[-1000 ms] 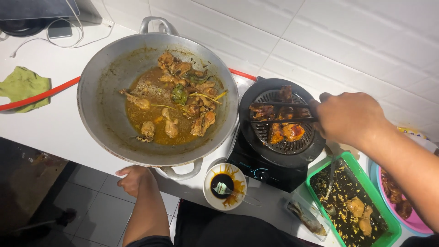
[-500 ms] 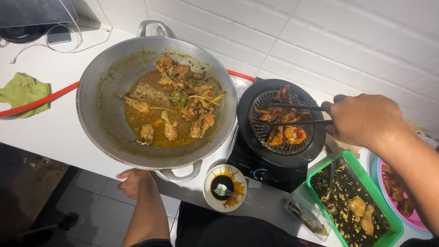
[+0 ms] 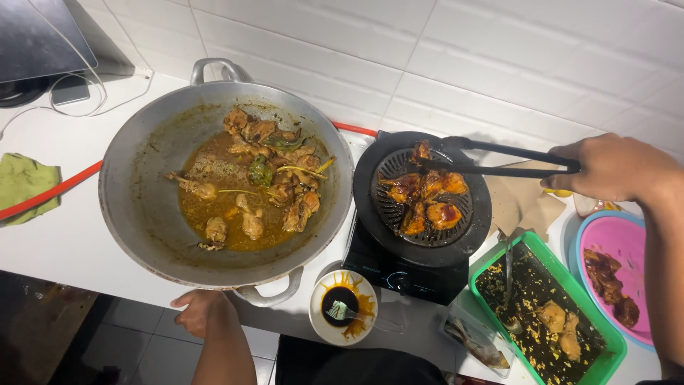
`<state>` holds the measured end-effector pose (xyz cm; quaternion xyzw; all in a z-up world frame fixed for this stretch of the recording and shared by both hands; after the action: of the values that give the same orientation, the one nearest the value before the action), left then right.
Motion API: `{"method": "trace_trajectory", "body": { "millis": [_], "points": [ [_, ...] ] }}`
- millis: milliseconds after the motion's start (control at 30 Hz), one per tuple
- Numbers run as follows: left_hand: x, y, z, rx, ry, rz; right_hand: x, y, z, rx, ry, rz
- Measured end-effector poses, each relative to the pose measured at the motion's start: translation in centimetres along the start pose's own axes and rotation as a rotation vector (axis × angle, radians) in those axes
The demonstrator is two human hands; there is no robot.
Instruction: Transferring chicken pieces from a wok to a grill, flipping them, applying sauce, and moving them to a tray.
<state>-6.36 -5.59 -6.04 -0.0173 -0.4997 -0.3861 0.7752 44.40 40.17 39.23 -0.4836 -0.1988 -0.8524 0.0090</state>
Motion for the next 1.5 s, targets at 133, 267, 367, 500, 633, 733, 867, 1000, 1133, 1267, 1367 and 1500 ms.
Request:
{"method": "trace_trajectory", "body": {
  "millis": [133,267,367,500,633,733,867,1000,1133,1267,1367,1500],
  "points": [
    [-0.6,-0.7,-0.3,-0.018,-0.003,0.038,-1.7,-1.6,-0.5,0.018,-0.204,-0.062],
    [-1.0,-1.0,-0.4,-0.017,0.009,0.042,-1.5,-2.7,-2.1,0.046,-0.168,-0.082],
    [-1.4,-1.4,-0.5,-0.022,-0.009,0.055,0.1,-2.3,-3.8,0.029,-0.117,-0.098],
    [-1.9,-1.9,-0.7,-0.028,-0.008,0.074,2.7,-2.3,-5.2,-0.031,0.043,-0.077],
    [-2.3,-2.3,-1.0,-0.033,0.013,0.112,6.5,-1.5,-7.6,-0.044,0.138,-0.147],
    [-2.3,-2.4,-1.1,-0.011,0.004,0.117,8.3,-2.0,-9.0,-0.075,0.123,-0.162],
    [-2.1,-2.2,-0.9,-0.033,0.013,0.123,9.2,-3.6,-9.6,-0.112,0.189,-0.179],
    [-1.4,-1.5,-0.7,-0.029,0.004,0.067,9.6,-4.2,-10.5,-0.066,0.242,-0.17],
    [-2.2,-2.2,-1.0,-0.039,-0.018,0.136,9.7,-4.5,-10.2,-0.04,0.261,-0.118],
    [-1.4,-1.5,-0.6,-0.049,0.0,0.104,7.0,-7.4,-6.3,-0.016,0.224,-0.126],
    [-0.9,-0.9,-0.3,-0.037,0.0,0.045,2.1,-11.6,-2.0,0.108,0.077,-0.155],
    [-0.7,-0.7,-0.3,-0.011,-0.003,0.035,-3.2,-12.8,2.5,0.133,-0.477,-0.237]
  ]
}}
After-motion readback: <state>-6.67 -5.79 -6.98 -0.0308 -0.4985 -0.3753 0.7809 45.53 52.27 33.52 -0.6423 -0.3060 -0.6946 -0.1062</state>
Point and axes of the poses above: each hand's wrist, its own y-axis away from the middle knuckle, its own x-axis out of the back of the hand, z = x × y, the point moved 9 cm from there along -y, towards the middle knuckle, and after that the axes turned 5 degrees about z, right-handed, at the moved point
